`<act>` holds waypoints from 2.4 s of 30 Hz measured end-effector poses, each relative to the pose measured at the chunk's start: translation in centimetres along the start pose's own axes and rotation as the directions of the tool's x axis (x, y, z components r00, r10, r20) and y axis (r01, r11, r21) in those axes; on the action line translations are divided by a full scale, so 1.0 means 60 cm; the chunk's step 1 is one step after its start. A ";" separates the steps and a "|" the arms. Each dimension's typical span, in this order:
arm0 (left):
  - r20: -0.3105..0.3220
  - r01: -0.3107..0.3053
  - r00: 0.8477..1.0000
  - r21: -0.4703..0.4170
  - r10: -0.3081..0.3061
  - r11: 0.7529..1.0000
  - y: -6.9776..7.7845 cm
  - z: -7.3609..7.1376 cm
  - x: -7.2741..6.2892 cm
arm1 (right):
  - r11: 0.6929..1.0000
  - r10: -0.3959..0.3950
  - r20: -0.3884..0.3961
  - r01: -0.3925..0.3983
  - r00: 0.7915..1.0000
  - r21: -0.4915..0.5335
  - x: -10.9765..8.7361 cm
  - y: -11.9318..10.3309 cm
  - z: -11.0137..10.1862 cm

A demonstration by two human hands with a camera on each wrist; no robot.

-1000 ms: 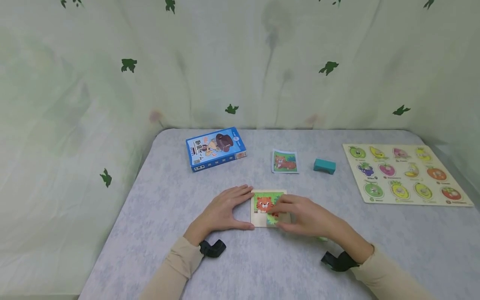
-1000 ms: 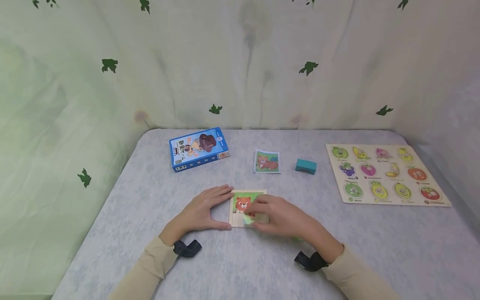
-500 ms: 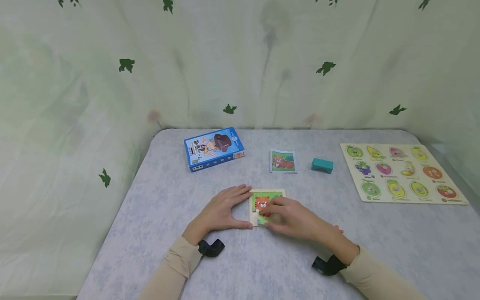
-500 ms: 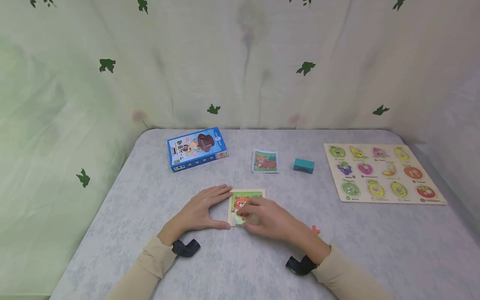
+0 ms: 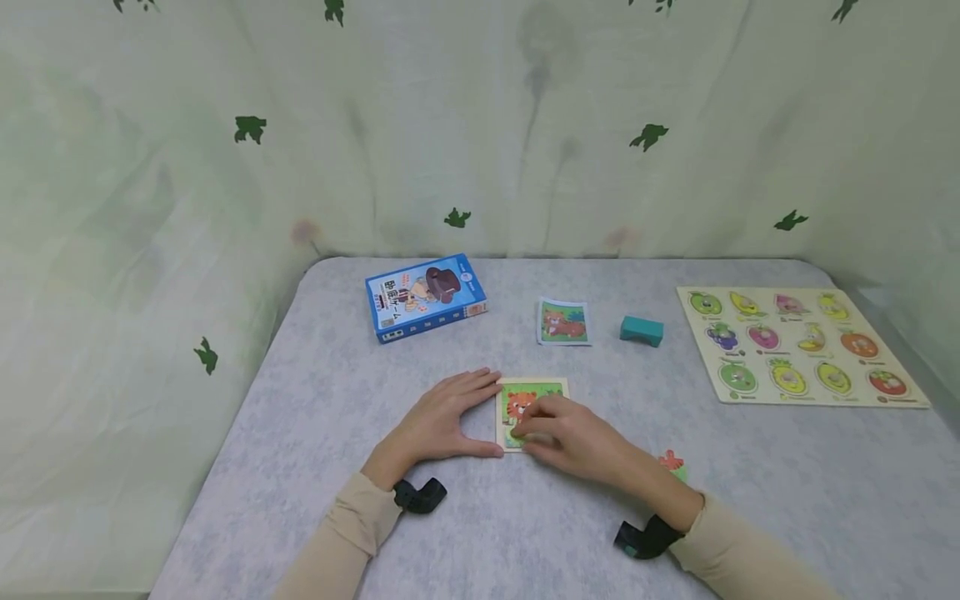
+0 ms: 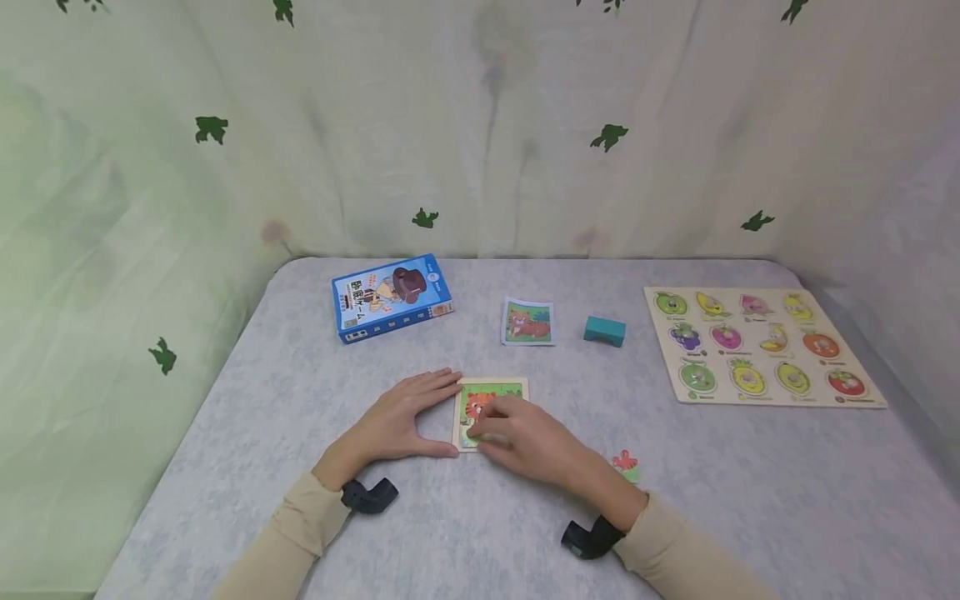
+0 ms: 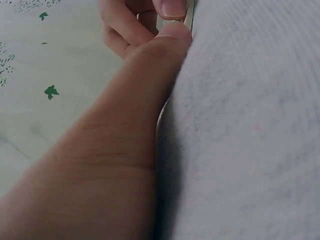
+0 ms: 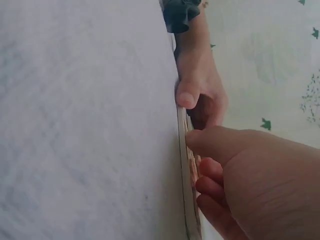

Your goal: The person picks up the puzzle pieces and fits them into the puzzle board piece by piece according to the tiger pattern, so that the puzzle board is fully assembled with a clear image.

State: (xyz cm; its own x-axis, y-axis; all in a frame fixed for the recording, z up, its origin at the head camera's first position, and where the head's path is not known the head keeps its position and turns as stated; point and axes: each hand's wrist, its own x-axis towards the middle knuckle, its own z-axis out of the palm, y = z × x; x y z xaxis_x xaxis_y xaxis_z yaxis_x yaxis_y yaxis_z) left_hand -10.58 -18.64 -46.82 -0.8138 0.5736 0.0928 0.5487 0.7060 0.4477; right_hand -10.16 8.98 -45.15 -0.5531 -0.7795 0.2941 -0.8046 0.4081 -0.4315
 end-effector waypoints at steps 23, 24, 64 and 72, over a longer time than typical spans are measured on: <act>0.001 -0.003 1.000 -0.005 0.003 1.000 0.003 -0.001 -0.002 | 0.998 0.005 0.013 -0.004 1.000 -0.064 -0.001 -0.008 0.007; 0.004 0.000 1.000 -0.005 0.000 1.000 0.003 -0.002 -0.002 | 0.998 0.008 0.024 -0.006 1.000 -0.065 -0.002 -0.009 0.006; -0.004 -0.002 1.000 -0.002 0.002 1.000 0.004 -0.002 0.000 | 0.974 0.045 0.208 0.004 0.977 -0.227 -0.030 -0.031 -0.019; -0.022 -0.016 1.000 0.003 0.016 1.000 0.003 -0.001 0.000 | 0.958 0.033 0.221 0.032 0.975 -0.285 -0.027 -0.038 -0.021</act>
State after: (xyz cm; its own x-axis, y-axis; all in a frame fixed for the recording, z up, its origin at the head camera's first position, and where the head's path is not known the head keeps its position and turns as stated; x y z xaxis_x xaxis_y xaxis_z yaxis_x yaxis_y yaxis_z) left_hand -10.47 -18.54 -46.67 -0.8091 0.5753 0.1198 0.5620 0.6981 0.4436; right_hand -7.70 9.92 -43.59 -0.5181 -0.8512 0.0841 -0.8501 0.5015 -0.1605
